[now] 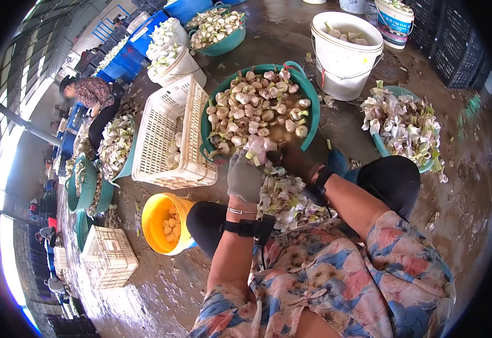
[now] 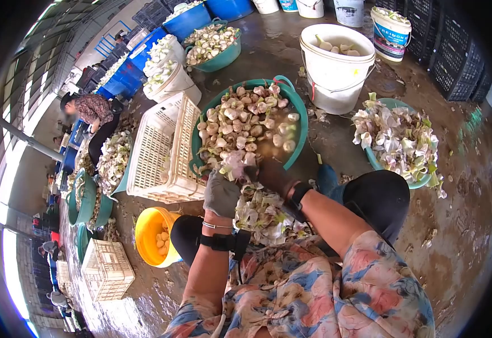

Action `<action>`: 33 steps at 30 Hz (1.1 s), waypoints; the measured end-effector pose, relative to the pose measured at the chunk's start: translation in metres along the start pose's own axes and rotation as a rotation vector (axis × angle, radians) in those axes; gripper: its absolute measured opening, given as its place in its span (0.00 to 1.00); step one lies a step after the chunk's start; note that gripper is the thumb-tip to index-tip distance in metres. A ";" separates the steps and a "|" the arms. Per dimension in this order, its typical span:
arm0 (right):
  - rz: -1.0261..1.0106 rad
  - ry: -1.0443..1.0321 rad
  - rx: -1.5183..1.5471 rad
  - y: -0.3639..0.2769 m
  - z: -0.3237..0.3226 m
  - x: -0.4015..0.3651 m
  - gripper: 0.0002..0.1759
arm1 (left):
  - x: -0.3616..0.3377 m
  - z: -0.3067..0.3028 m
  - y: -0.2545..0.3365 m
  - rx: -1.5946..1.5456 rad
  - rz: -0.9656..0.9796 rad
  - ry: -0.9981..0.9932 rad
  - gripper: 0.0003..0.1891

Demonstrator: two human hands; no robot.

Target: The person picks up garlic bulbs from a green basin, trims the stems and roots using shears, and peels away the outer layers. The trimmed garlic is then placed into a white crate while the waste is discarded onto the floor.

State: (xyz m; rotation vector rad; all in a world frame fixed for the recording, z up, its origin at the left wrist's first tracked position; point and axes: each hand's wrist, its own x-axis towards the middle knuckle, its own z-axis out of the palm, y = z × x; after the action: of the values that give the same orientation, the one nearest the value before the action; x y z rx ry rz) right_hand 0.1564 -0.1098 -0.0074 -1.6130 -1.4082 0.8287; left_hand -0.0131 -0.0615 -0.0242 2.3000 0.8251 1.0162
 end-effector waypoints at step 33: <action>0.070 0.073 0.800 -0.026 -0.008 -0.003 0.09 | 0.027 -0.001 0.105 -1.320 -0.503 0.159 0.22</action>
State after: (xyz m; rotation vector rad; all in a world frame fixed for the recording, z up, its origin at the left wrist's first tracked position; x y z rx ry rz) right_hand 0.1518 -0.1132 0.0191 -1.0523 -0.7999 1.1697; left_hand 0.0353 -0.1158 0.0559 0.8557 0.4698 1.0237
